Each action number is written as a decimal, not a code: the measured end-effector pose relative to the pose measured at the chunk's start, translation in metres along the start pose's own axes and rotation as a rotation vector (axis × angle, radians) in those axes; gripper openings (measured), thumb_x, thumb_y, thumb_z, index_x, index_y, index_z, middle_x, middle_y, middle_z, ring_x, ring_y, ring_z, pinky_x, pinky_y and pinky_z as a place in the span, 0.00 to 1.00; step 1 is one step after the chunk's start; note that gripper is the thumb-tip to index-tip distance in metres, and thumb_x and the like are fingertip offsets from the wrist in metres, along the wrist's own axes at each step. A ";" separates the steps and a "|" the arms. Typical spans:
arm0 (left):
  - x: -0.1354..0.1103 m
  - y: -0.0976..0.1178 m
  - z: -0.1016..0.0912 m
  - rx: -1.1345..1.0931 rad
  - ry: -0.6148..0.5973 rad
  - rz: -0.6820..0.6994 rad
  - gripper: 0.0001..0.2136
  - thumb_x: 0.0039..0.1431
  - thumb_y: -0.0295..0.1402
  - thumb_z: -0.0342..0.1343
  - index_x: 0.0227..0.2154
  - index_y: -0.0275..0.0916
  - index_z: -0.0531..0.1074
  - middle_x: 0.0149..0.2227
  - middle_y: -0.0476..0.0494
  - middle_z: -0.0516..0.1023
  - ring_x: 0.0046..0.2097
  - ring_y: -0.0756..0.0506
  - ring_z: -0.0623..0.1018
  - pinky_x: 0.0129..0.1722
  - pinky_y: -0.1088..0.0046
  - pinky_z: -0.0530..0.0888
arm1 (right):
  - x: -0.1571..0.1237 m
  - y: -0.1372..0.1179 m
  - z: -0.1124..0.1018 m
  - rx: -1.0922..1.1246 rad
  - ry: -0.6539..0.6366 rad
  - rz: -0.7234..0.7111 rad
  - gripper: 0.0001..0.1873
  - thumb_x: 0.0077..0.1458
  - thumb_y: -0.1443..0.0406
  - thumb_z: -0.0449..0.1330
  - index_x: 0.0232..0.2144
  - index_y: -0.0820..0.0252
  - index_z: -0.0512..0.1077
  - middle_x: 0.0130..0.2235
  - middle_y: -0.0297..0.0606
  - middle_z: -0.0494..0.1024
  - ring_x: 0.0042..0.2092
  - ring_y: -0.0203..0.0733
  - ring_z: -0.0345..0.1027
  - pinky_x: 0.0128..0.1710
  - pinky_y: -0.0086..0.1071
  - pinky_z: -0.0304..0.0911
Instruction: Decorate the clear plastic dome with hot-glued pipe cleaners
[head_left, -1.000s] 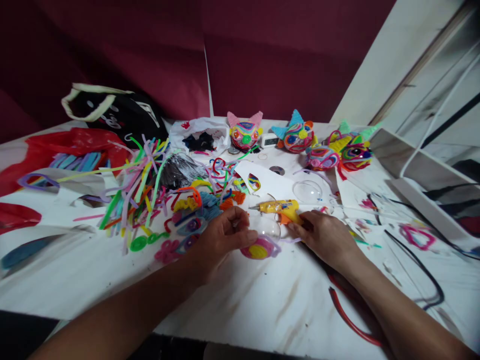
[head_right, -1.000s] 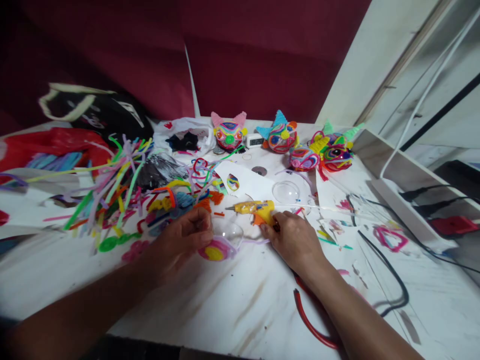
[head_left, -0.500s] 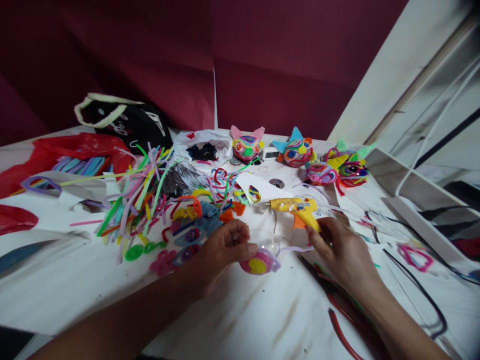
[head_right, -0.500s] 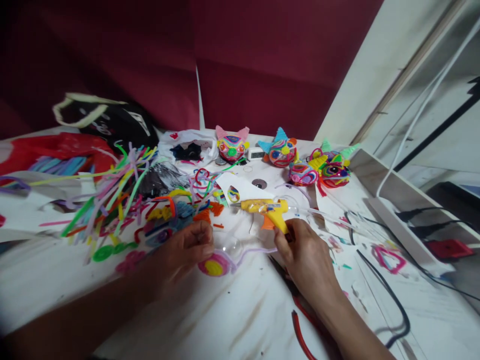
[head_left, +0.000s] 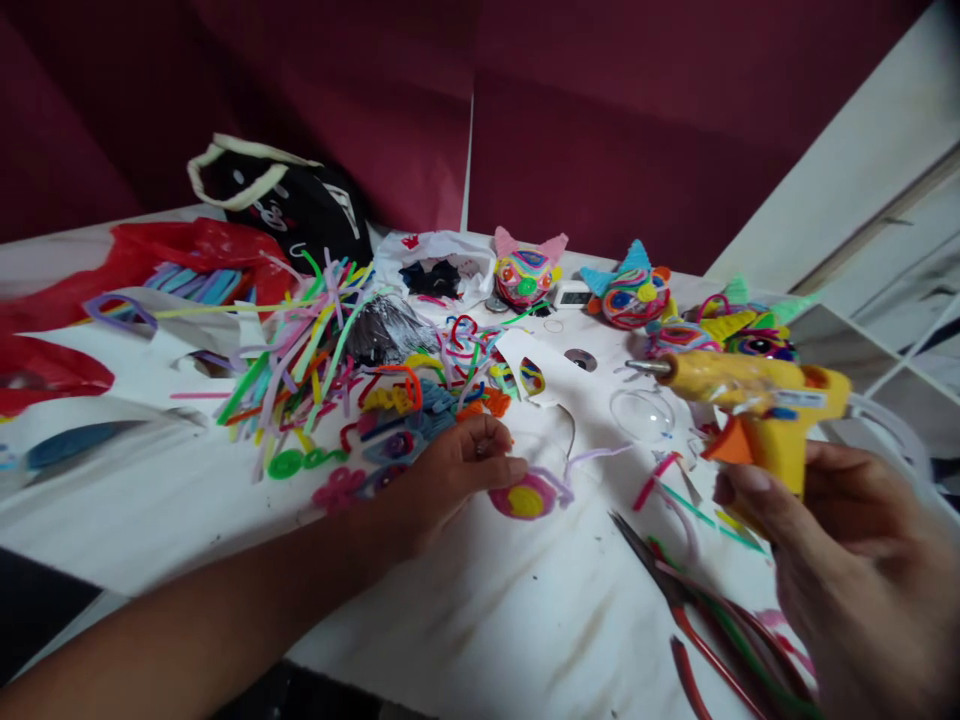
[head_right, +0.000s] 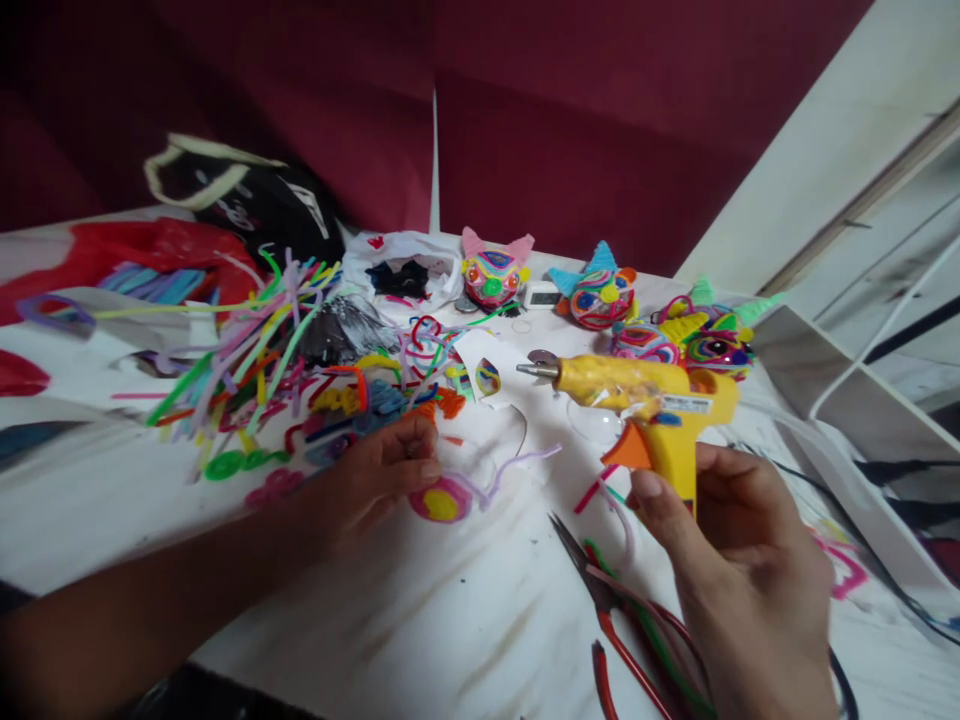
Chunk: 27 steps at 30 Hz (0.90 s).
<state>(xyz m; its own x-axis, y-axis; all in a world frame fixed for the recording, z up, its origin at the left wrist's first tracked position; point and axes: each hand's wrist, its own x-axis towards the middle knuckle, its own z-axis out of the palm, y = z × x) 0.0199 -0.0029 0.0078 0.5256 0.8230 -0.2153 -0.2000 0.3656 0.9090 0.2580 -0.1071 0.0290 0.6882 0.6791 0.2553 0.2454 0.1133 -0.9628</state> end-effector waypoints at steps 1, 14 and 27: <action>0.000 0.000 -0.001 -0.001 -0.001 0.000 0.18 0.40 0.36 0.69 0.27 0.38 0.64 0.24 0.56 0.63 0.26 0.54 0.61 0.27 0.76 0.56 | -0.001 -0.001 0.000 0.037 -0.009 0.022 0.22 0.39 0.61 0.74 0.38 0.49 0.74 0.40 0.33 0.76 0.39 0.40 0.72 0.39 0.30 0.70; -0.003 0.004 0.000 0.060 -0.156 -0.044 0.17 0.43 0.36 0.68 0.26 0.38 0.64 0.23 0.56 0.65 0.24 0.55 0.61 0.25 0.77 0.57 | 0.005 0.002 0.005 0.126 -0.258 0.317 0.21 0.38 0.60 0.74 0.36 0.55 0.74 0.32 0.31 0.72 0.29 0.32 0.66 0.22 0.20 0.63; -0.006 0.006 -0.002 0.090 -0.264 -0.007 0.17 0.42 0.38 0.68 0.27 0.38 0.65 0.28 0.52 0.64 0.28 0.53 0.63 0.27 0.77 0.59 | -0.001 0.000 0.016 0.177 -0.368 0.377 0.17 0.41 0.60 0.73 0.35 0.57 0.75 0.29 0.30 0.72 0.26 0.30 0.64 0.22 0.21 0.63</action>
<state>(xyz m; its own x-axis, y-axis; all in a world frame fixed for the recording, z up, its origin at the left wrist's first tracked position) 0.0139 -0.0045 0.0134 0.7262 0.6748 -0.1317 -0.1280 0.3209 0.9384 0.2461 -0.0958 0.0277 0.4142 0.9013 -0.1271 -0.1122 -0.0880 -0.9898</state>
